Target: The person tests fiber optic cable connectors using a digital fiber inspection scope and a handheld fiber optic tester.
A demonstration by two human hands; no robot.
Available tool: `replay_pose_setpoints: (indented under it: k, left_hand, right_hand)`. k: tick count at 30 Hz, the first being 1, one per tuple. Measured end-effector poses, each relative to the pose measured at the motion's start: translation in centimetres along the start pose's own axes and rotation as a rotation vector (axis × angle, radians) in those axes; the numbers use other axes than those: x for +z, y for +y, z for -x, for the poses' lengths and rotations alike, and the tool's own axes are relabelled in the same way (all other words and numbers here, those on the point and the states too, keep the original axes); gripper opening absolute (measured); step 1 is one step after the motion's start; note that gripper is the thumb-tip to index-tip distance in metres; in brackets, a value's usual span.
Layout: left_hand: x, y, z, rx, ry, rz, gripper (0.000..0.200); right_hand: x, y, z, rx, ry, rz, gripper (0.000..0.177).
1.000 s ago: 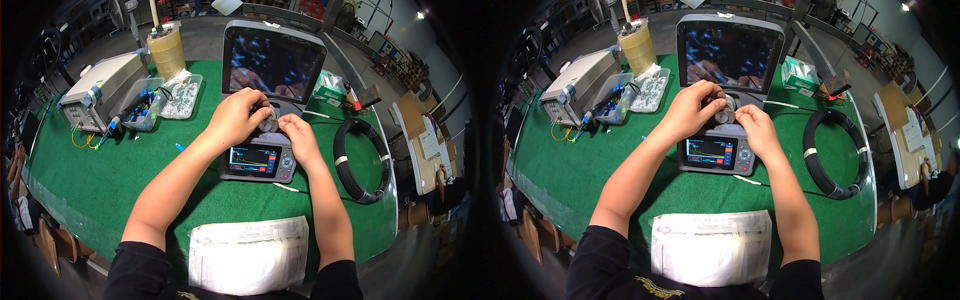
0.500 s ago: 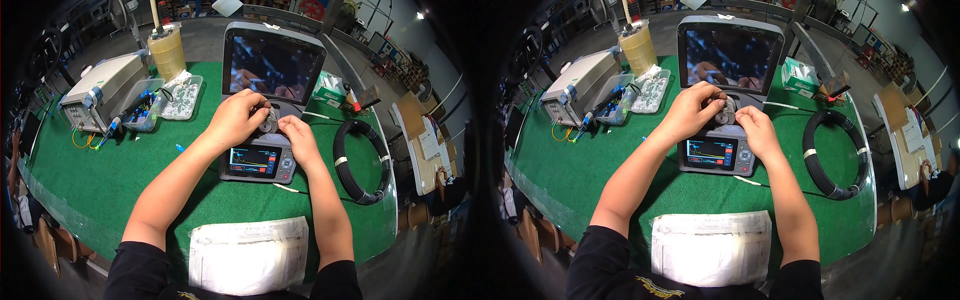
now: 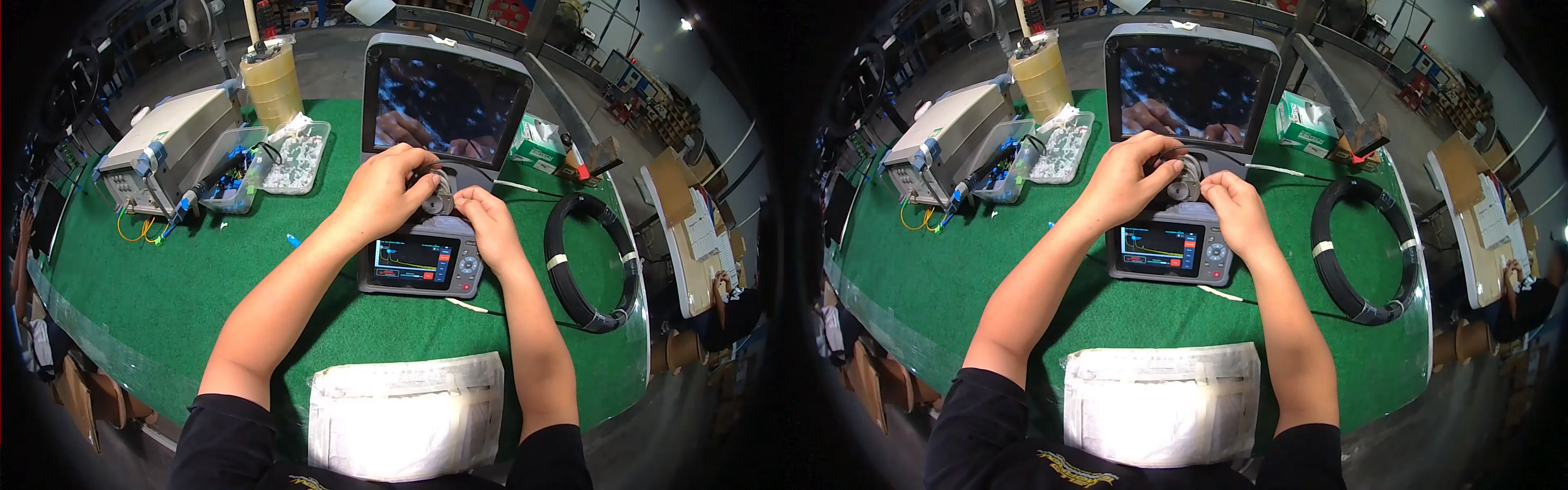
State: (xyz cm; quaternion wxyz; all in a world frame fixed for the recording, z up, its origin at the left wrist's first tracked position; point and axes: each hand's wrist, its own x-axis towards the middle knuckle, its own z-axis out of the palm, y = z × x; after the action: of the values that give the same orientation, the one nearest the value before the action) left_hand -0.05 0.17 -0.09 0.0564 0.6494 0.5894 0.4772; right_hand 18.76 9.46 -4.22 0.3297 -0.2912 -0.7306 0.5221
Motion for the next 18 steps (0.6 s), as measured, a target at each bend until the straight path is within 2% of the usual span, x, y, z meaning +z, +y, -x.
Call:
replay_pose_setpoints:
  k: [18]
  left_hand:
    - [-0.28, 0.23, -0.02, -0.040, -0.029, -0.060, 0.024]
  right_hand:
    - [0.02, 0.57, -0.14, -0.016, 0.018, 0.014, 0.024]
